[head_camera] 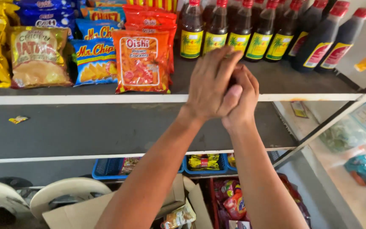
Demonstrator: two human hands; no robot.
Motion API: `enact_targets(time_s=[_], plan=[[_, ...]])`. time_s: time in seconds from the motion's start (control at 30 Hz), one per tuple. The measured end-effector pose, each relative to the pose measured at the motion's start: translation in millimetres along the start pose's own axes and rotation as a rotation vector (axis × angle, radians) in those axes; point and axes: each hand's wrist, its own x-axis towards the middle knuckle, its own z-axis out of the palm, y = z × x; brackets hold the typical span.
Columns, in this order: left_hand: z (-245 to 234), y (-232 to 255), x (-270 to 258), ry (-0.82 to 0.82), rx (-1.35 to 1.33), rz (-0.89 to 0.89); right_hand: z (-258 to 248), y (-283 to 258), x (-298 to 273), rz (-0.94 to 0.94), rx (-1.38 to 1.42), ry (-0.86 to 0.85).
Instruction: Stocking bottles and snack bags onto retail shelves from a cardboard box.
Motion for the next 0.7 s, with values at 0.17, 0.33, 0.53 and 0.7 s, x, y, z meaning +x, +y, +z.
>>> enact_targets(time_s=[0.17,0.33,0.53,0.7], plan=[[-62,48,-87,-0.065,-0.019,-0.159,-40,56,-102,0.341,0.162,-0.185],[-129,59,-180,-0.118,-0.016,-0.344,-33,128,-191,0.635,0.195,-0.116],[-215,60,-307,-0.321,0.036,-0.555,-27,222,-286,1.03,0.012,-0.084],[-271,77,-433,-0.776,0.197,-1.099,-65,309,-378,1.221,-0.672,-0.443]])
